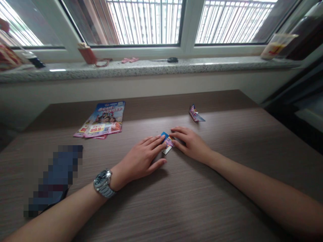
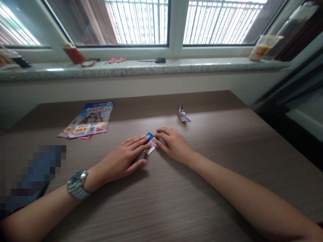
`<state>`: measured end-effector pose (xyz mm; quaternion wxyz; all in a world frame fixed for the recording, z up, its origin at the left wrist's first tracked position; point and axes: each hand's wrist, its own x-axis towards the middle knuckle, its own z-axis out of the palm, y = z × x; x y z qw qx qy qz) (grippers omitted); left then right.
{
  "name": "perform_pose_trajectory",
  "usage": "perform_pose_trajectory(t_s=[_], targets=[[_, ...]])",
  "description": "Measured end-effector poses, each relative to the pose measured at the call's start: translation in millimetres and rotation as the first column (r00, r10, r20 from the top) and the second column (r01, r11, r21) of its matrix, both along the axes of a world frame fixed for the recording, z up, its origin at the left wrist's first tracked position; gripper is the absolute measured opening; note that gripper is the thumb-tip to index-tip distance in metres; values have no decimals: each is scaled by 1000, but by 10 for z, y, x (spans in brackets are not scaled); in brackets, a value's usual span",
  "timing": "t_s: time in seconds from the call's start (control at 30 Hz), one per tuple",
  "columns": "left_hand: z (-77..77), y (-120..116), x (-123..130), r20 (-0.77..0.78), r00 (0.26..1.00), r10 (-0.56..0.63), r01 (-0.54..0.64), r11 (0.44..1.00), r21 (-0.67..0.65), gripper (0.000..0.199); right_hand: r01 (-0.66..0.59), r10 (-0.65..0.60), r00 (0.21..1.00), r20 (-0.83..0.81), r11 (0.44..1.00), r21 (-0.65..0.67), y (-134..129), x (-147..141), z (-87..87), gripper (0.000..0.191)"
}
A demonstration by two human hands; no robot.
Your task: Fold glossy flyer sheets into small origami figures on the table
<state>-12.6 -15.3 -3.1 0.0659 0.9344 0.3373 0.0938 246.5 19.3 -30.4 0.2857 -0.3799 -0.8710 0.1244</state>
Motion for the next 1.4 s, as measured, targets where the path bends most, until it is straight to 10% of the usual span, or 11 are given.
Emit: perform_pose_trajectory(t_s=[0.57, 1.4], targets=[[-79, 95, 16, 210, 954, 215, -226, 974, 27, 41, 24, -24, 1000, 0, 1000, -1, 14, -22, -19, 32], [-115, 173, 12, 294, 930, 219, -229, 973, 1, 26, 11, -11, 1000, 17, 1000, -18, 6, -29, -9, 41]])
